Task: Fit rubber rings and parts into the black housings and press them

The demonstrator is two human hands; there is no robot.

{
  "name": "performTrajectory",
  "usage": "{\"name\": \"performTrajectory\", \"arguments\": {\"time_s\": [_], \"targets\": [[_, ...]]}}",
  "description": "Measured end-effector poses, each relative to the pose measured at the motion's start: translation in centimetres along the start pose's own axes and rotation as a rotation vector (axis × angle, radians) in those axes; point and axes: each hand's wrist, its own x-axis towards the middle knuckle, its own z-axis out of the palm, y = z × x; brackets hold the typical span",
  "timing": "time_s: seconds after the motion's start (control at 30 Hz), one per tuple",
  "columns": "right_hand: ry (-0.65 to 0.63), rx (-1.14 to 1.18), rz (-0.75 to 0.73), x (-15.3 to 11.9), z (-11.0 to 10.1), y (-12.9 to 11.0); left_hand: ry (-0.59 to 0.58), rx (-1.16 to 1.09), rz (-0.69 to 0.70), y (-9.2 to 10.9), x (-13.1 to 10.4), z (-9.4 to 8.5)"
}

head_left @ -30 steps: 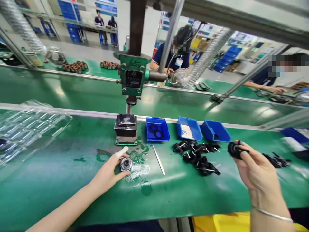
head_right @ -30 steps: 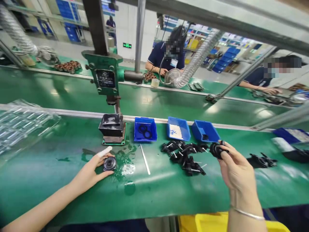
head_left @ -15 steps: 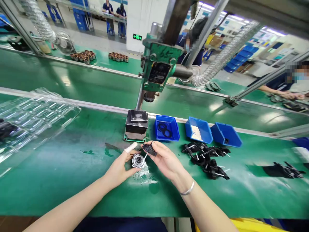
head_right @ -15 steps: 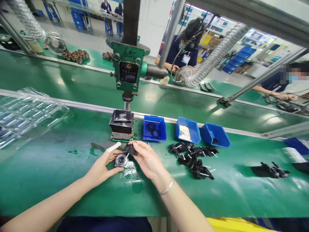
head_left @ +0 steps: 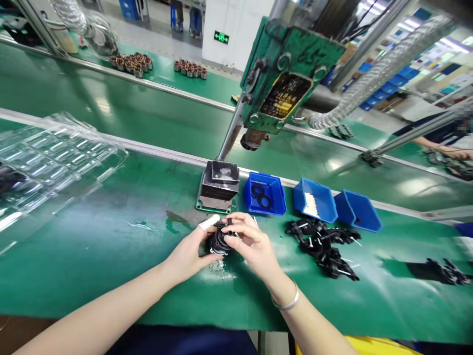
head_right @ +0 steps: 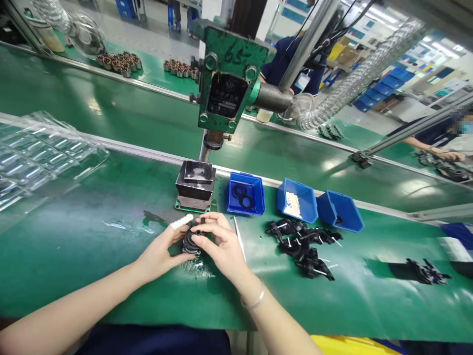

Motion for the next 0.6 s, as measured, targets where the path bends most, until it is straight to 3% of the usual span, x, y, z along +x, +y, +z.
{"name": "performTrajectory", "arguments": {"time_s": [0.17,0.27,0.47,0.6], "targets": [[-0.052,-0.238,-0.123,-0.7,-0.1,-0.6,0.001,0.060,0.038,-0.3,0.0,0.0],[-0.046,-0.354,-0.123,-1.1,0.2,-0.1,-0.001,0.109,0.069,-0.4,-0.1,0.0],[-0.016,-0.225,-0.093,-1.9,0.6,2.3,0.045,0.230,0.216,0.0,0.1,-0.2],[-0.050,-0.165,-0.083,-1.8,0.5,2.6,0.019,0.225,0.271,0.4,0.4,-0.5]]}}
